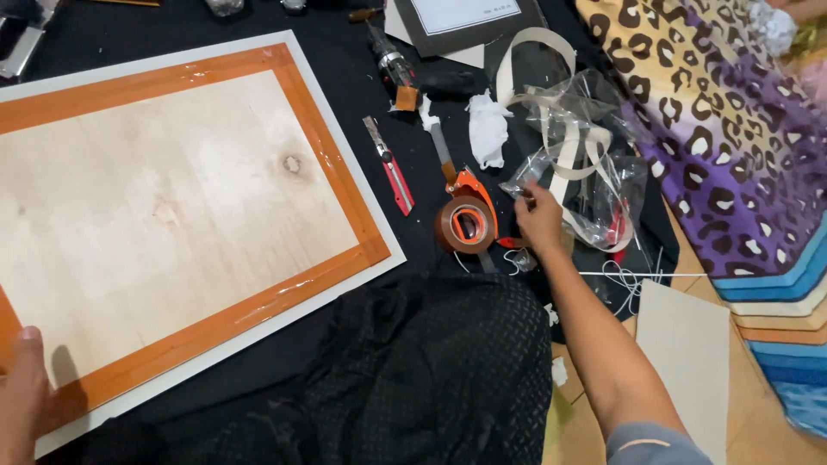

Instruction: The person applies orange tape to the edges of a wooden photo frame, wipes the surface with a white cloth, then uses a cordless drill to screw metal hanging hardware into the frame's back corners.

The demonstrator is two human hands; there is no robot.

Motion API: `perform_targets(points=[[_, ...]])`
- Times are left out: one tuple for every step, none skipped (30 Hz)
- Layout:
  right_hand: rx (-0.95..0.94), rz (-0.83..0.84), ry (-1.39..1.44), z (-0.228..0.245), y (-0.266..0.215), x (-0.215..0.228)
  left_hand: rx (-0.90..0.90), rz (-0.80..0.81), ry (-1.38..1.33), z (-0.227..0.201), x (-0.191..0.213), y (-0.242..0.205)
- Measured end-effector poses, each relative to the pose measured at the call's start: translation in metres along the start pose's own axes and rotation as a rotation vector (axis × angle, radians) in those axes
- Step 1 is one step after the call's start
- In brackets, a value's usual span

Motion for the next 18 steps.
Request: perform_targets(points=[[0.139,0.004,0.041,0.016,0.014,-0.008,0.075,0.027,0.001,-0.001,0.005,-0.007],[0.277,0.008,0.082,0.033,0.027,-0.018,0.150,0.055,0.000,-0.001,0.009,-0.012],[0.295,0.033,0.103,0.030,0.042,-0.030,0.174,0.027,0.006,-0.008,0.016,-0.015],[0.356,0.063,0.040,0.031,0.055,-0.045,-0.238,-0.172,0.022,-0.026,0.030,-0.016],[0.454,0.098,-0.007,0.049,0.083,-0.071,-0.632,-0.370,0.040,-0.037,0.045,-0.026],[0.510,0.129,0.029,0.063,0.085,-0.073,-0.581,-0.421,0.061,-0.034,0.045,-0.024],[0.438,0.202,-0.085,0.072,0.088,-0.077,-0.574,-0.441,-0.004,-0.030,0.046,-0.023],[0.371,0.270,-0.206,0.079,0.093,-0.081,-0.570,-0.464,-0.067,-0.026,0.047,-0.019],[0.410,0.293,-0.187,0.060,0.106,-0.099,-0.536,-0.496,-0.048,-0.027,0.053,-0.022],[0.363,0.251,-0.371,0.037,0.123,-0.117,-0.495,-0.504,-0.082,-0.030,0.058,-0.023],[0.295,0.191,-0.560,0.004,0.137,-0.127,-0.470,-0.495,-0.124,-0.036,0.057,-0.021],[0.316,0.202,-0.551,0.016,0.134,-0.129,-0.454,-0.510,-0.113,-0.036,0.058,-0.019],[0.317,-0.185,-0.313,0.030,0.133,-0.116,-0.366,-0.510,-0.184,-0.036,0.058,-0.015],[0.298,-0.563,-0.060,0.040,0.128,-0.102,-0.279,-0.509,-0.256,-0.035,0.058,-0.010],[0.317,-0.546,-0.043,0.075,0.114,-0.099,-0.258,-0.529,-0.248,-0.035,0.057,-0.003],[0.445,-0.489,0.073,0.112,0.097,-0.096,-0.153,-0.518,-0.402,-0.031,0.056,0.006],[0.571,-0.427,0.185,0.144,0.078,-0.088,-0.047,-0.499,-0.559,-0.025,0.052,0.012],[0.589,-0.408,0.196,0.190,0.046,-0.084,-0.026,-0.516,-0.553,-0.018,0.046,0.026]])
Point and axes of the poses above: each hand's wrist, its own y-axis towards the middle knuckle, its own x-axis out of the back of the hand, z = x × y, the point moved 3 cm from there along y, towards the middle knuckle, and after that the axes turned 11 degrees about -z, right-handed, at the moved point
